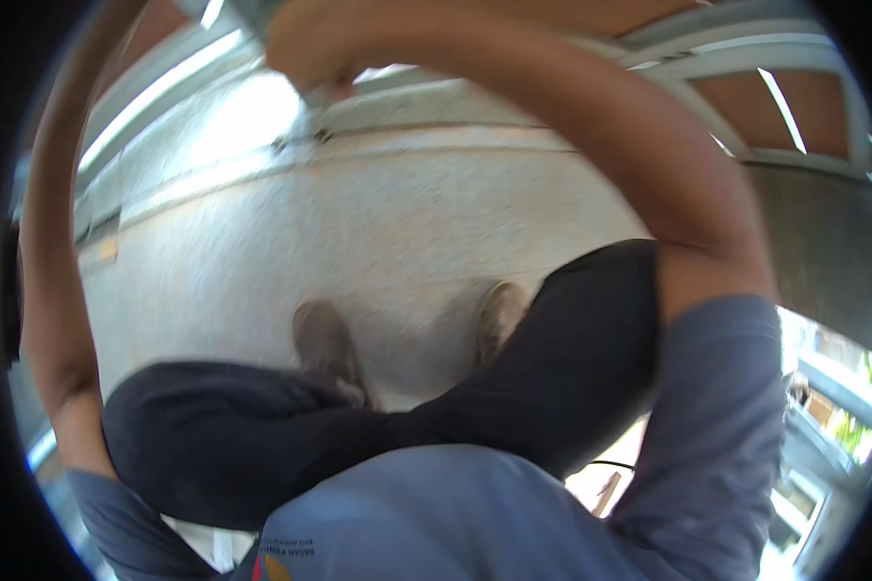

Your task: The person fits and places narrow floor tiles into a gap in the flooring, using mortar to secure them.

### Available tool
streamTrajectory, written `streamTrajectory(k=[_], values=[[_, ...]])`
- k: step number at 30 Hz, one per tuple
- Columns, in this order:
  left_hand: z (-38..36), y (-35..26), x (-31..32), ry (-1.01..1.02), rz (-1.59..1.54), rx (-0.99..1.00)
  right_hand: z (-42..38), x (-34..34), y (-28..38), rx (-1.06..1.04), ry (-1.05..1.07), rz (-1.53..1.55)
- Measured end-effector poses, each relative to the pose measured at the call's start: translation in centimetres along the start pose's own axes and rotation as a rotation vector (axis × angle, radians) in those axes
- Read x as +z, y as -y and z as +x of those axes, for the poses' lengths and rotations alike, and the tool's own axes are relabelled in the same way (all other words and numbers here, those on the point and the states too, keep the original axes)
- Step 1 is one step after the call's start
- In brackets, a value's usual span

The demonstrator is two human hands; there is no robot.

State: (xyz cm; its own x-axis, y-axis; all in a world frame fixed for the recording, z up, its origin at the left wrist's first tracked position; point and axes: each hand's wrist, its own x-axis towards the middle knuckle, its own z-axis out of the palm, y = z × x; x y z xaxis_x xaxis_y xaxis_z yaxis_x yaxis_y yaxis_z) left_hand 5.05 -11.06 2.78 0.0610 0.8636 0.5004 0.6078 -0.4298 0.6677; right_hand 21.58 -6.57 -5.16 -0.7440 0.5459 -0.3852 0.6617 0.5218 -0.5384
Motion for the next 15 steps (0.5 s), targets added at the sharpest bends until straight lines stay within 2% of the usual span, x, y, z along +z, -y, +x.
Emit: streamTrajectory(k=[1, 2, 3, 4, 5, 7, 11, 15], values=[[0.2, 0.8, -0.5, -0.013, 0.005, -0.034, 2.7, 0.8, -0.9, -0.243, 0.050, -0.601], [0.8, 2.7, -1.1, 0.006, 0.037, -0.034, 0.8, 0.2, 0.1, -0.026, -0.007, 0.005], [1.4, 4.6, -1.7, 0.024, 0.069, -0.034, 0.5, 0.3, 0.4, 0.024, 0.009, 0.195], [3.0, 9.6, -2.8, 0.071, 0.207, -0.030, -0.2, 0.3, 0.6, 0.061, -0.007, 0.333], [3.3, 8.4, -1.9, 0.032, 0.176, -0.010, -1.5, 0.2, 0.7, 0.011, -0.044, 0.371], [1.8, 5.9, -1.1, -0.029, 0.128, -0.001, -2.2, 0.4, -0.7, 0.039, 0.025, 0.361], [2.0, 6.2, -1.1, -0.013, 0.203, -0.109, -5.0, 0.4, -4.1, 0.057, 0.029, 0.387], [1.5, 6.1, -0.8, -0.025, 0.272, -0.088, -6.9, 0.0, -12.7, 0.343, -0.031, 0.442]])
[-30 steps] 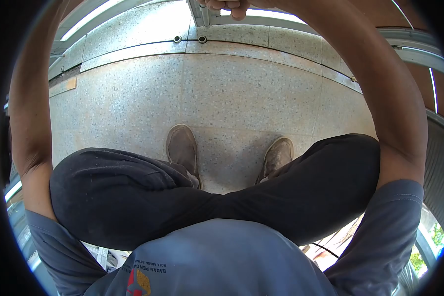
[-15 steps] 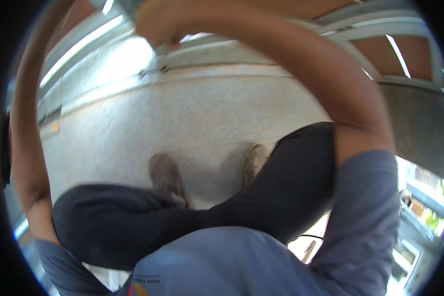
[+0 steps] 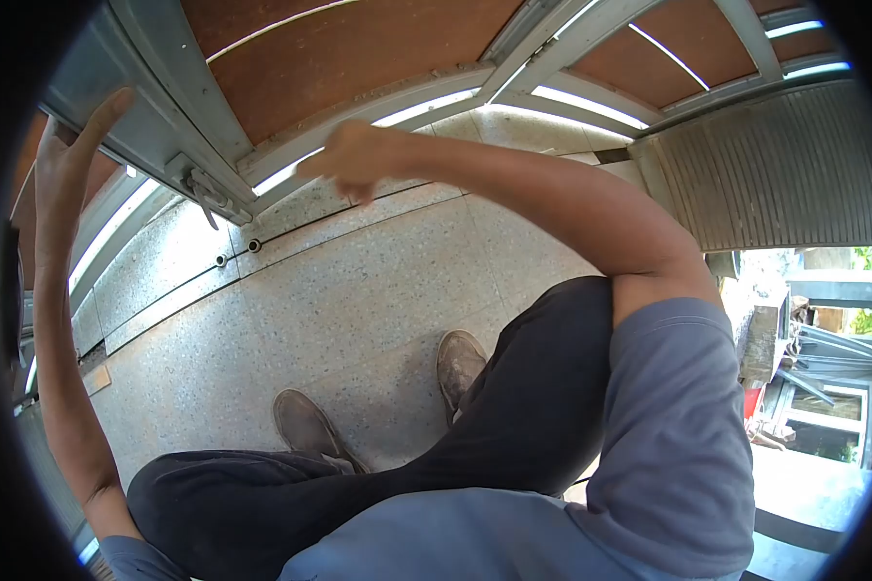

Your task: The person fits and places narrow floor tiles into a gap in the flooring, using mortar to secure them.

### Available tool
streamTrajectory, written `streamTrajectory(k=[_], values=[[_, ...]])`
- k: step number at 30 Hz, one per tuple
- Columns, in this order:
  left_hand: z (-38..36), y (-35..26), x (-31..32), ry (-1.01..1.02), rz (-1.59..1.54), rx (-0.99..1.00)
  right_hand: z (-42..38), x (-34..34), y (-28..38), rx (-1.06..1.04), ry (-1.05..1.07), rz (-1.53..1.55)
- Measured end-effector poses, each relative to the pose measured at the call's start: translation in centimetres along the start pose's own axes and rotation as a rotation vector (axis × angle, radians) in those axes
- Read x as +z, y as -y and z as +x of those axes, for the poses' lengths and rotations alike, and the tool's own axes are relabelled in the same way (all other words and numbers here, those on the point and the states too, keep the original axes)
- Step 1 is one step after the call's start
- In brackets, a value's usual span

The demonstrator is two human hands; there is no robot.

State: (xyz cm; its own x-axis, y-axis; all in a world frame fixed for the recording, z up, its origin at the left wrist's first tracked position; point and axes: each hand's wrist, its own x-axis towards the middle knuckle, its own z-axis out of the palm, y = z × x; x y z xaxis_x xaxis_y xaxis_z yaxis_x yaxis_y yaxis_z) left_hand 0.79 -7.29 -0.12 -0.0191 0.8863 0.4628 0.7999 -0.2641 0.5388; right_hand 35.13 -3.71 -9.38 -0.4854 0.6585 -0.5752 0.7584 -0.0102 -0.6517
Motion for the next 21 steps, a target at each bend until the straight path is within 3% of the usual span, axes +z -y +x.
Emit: streamTrajectory(k=[4, 6, 9, 11, 14, 18, 21], values=[[0.3, 0.3, -0.1, -0.026, -0.067, 0.001, 1.1, -6.8, -11.9, 0.267, -0.352, 0.320], [1.5, 1.4, -0.1, 0.011, -0.079, 0.049, 2.3, -9.7, -17.3, 0.122, -0.385, 0.592], [-0.3, 0.5, -1.7, 0.032, -0.062, 0.041, 5.4, -9.5, -19.7, 0.069, -0.431, 0.981], [-0.7, -2.8, -0.8, 0.010, -0.075, 0.036, 6.5, -7.0, -16.5, 0.051, -0.400, 0.894], [-0.9, -4.1, -0.4, 0.011, -0.185, 0.080, 6.7, -4.4, -9.0, -0.006, -0.162, 0.266], [-1.2, -4.1, -1.4, 0.077, -0.258, 0.133, 4.5, 3.2, 2.2, -0.388, -0.044, 0.153], [-1.6, -4.3, -0.3, 0.021, -0.249, 0.158, 2.5, 5.4, 10.3, -0.225, 0.048, 0.263]])
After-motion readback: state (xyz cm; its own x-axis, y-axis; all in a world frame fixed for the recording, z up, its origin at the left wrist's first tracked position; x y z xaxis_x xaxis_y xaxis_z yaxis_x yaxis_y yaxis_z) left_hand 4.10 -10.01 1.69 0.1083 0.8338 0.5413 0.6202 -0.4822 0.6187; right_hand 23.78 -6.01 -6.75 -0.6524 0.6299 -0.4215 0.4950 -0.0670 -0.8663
